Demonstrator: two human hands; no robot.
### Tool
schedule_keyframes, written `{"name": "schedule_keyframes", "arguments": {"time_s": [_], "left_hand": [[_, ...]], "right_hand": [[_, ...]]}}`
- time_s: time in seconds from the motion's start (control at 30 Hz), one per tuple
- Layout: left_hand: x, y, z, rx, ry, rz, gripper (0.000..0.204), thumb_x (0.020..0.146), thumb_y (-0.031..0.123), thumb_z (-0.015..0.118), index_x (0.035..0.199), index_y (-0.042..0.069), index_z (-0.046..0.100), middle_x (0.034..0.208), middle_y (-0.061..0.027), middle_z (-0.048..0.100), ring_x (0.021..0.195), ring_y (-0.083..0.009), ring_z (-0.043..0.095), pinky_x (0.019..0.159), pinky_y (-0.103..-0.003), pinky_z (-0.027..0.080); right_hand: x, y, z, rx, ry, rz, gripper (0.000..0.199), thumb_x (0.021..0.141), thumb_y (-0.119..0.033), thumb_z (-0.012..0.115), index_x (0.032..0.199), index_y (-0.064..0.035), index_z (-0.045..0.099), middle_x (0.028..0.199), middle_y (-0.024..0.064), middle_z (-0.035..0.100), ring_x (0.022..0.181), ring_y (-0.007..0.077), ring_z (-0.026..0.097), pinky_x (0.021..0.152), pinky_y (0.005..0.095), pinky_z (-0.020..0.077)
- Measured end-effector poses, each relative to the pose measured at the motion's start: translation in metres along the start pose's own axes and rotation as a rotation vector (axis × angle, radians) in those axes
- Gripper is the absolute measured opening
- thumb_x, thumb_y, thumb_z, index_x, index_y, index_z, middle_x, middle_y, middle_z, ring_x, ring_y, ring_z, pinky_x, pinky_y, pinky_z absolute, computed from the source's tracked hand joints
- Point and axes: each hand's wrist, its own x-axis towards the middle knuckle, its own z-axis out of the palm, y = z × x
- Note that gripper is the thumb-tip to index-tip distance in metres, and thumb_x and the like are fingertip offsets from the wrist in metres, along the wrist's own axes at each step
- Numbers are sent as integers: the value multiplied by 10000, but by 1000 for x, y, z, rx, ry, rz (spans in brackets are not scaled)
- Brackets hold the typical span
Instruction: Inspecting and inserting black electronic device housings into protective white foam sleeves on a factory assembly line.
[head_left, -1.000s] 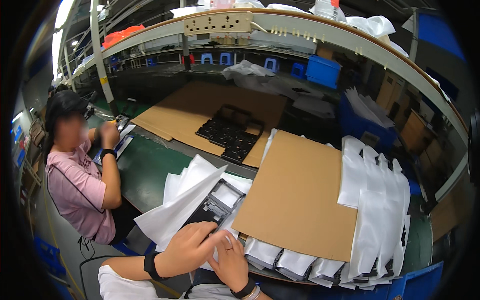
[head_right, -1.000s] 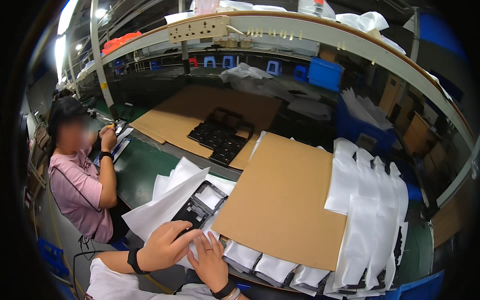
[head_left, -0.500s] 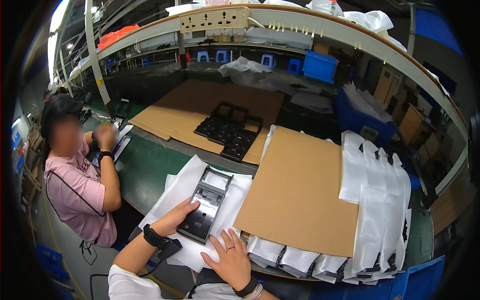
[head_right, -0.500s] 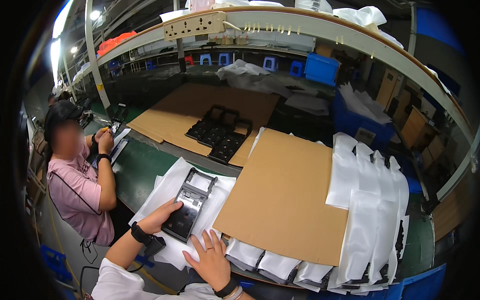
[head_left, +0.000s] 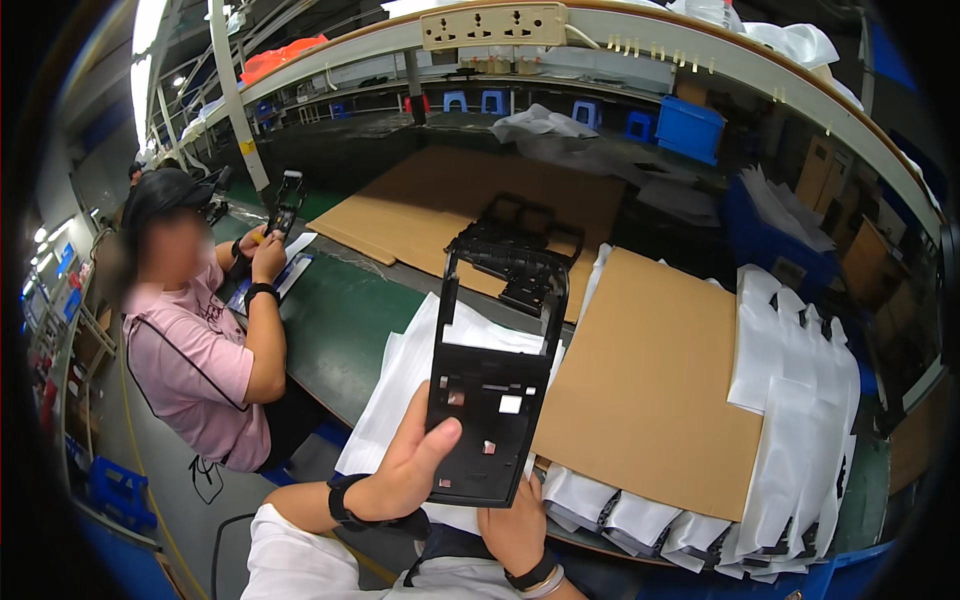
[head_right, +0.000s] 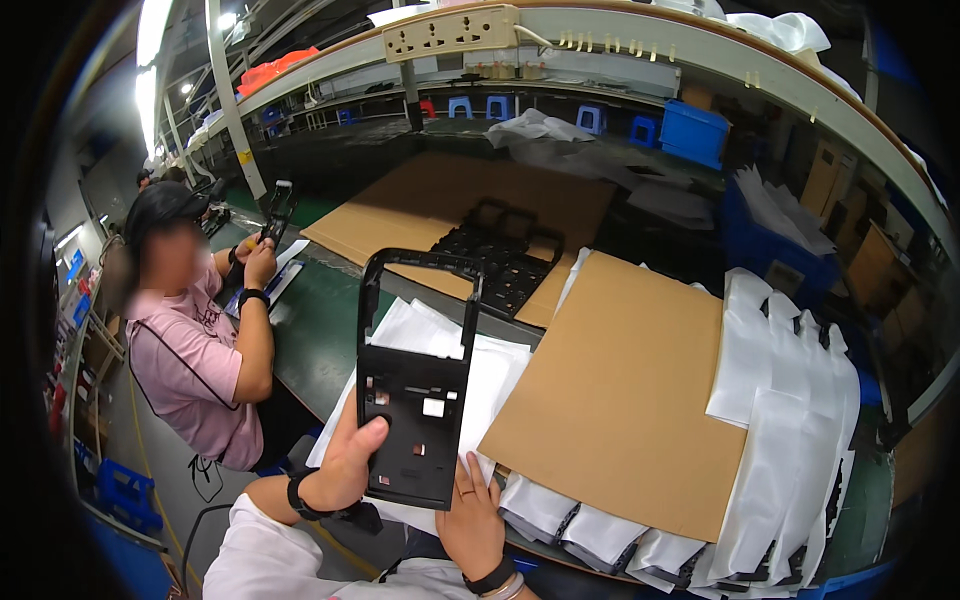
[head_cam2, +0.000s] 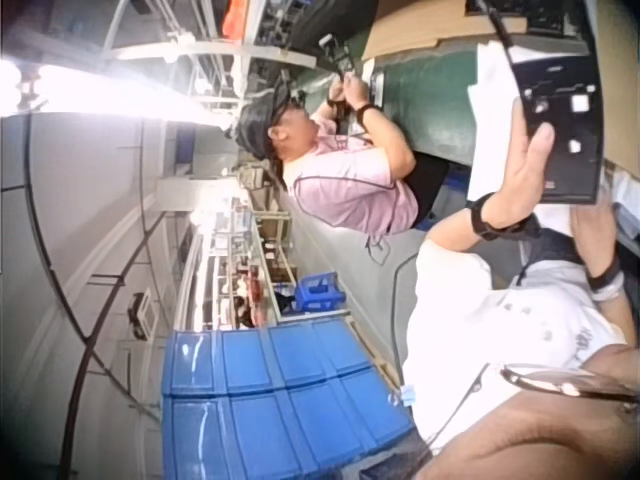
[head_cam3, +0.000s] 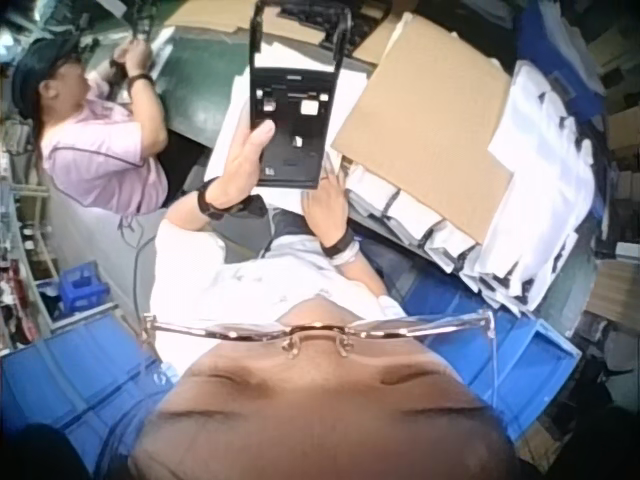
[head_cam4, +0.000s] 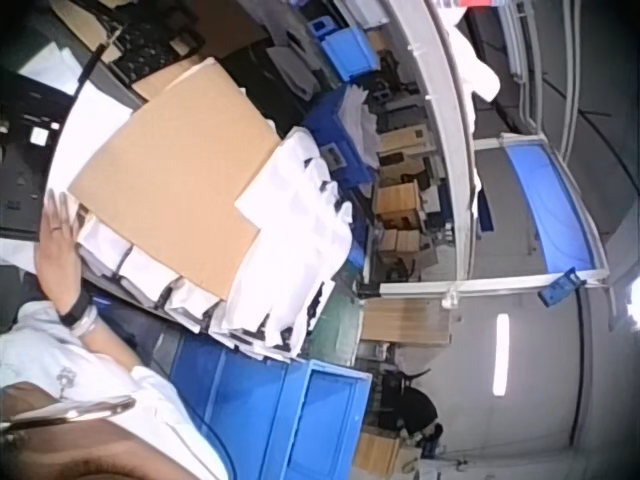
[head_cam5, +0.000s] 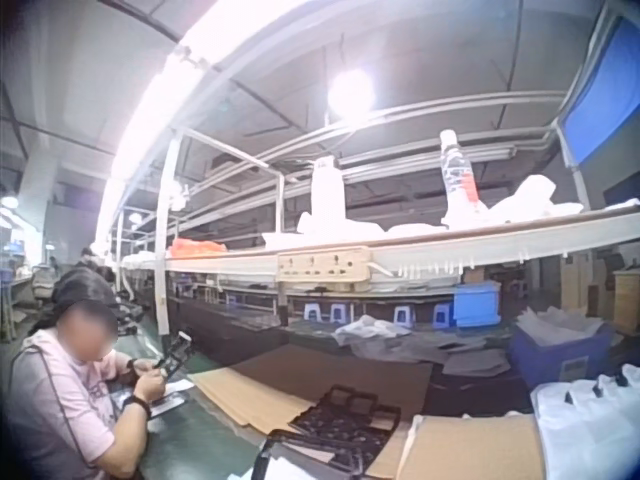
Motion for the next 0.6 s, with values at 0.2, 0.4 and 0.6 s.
{"name": "schedule_keyframes", "arguments": {"time_s": [0.2, 0.4, 0.6], "left_hand": [[37, 35, -6, -377, -1, -217, 433, 875, 122, 401, 1294, 16, 406, 1080, -96, 572, 917, -137, 594, 799, -282, 500], [47, 36, -14, -529, 63, -330, 308, 898, 199, 509, 1156, 32, 531, 1043, -79, 631, 900, -164, 636, 832, -299, 509], [51, 32, -14, -465, -10, -237, 356, 877, 165, 537, 1197, 13, 499, 1086, -60, 603, 932, -128, 612, 813, -280, 501]], "right_hand": [[1, -3, 4, -86, -14, 23, 483, 786, -255, 606, 1196, -6, 552, 1328, 123, 478, 1280, 298, 390, 988, 457, 335], [4, -8, -1, -141, 107, -42, 462, 782, -256, 593, 1209, -81, 573, 1324, 107, 495, 1261, 292, 417, 971, 440, 363], [3, -5, -2, -120, 110, -44, 473, 781, -252, 596, 1219, -75, 565, 1321, 114, 495, 1262, 304, 414, 972, 448, 362]]}}
